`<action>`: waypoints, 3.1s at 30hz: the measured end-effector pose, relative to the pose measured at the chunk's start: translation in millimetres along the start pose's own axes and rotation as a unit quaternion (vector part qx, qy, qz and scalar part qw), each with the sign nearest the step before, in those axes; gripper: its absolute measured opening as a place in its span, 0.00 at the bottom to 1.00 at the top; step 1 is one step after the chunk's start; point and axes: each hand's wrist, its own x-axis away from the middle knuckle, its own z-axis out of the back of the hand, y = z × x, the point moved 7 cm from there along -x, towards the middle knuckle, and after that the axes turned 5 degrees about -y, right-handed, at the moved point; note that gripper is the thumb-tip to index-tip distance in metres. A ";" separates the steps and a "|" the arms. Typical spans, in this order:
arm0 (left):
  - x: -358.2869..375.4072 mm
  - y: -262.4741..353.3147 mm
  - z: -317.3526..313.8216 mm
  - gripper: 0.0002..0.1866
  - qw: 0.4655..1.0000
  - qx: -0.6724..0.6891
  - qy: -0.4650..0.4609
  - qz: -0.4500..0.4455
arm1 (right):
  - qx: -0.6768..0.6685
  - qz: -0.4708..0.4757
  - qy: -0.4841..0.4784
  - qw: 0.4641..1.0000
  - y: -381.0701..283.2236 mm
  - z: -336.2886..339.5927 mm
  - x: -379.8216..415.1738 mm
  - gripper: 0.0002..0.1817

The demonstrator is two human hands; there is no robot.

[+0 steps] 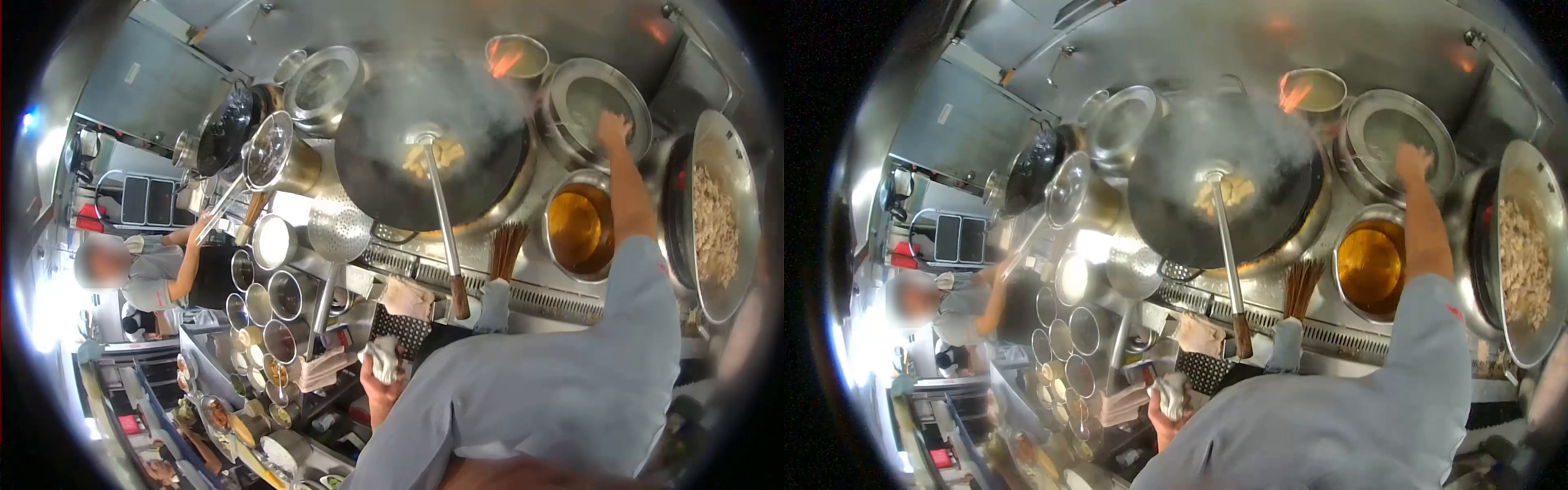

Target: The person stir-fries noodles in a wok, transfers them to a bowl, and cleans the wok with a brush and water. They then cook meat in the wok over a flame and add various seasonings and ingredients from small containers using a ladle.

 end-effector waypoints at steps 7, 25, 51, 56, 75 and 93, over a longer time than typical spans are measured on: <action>-137.9 77.8 -127.6 0.24 0.993 -0.117 -0.009 -0.026 | -0.239 0.061 0.122 0.961 -41.1 131.7 57.5 0.17; -194.8 67.6 -134.0 0.18 0.951 -0.151 -0.223 0.154 | -0.734 0.154 -0.172 0.639 -285.7 121.8 456.5 0.30; -200.7 416.1 111.6 0.25 0.447 -0.832 0.177 -0.278 | -0.274 0.399 -0.331 0.810 -608.5 152.7 516.0 0.20; -201.2 416.6 112.0 0.27 0.451 -0.838 0.194 -0.237 | -0.292 0.406 -0.341 0.796 -591.7 163.0 524.4 0.22; -176.7 435.9 118.3 0.27 0.530 -0.754 0.221 -0.318 | -0.570 0.219 -0.662 0.435 -567.6 133.3 536.4 0.03; -46.7 135.2 53.7 0.25 0.993 0.000 -0.106 -0.046 | -0.731 0.184 -0.649 0.102 -417.4 153.2 510.5 0.08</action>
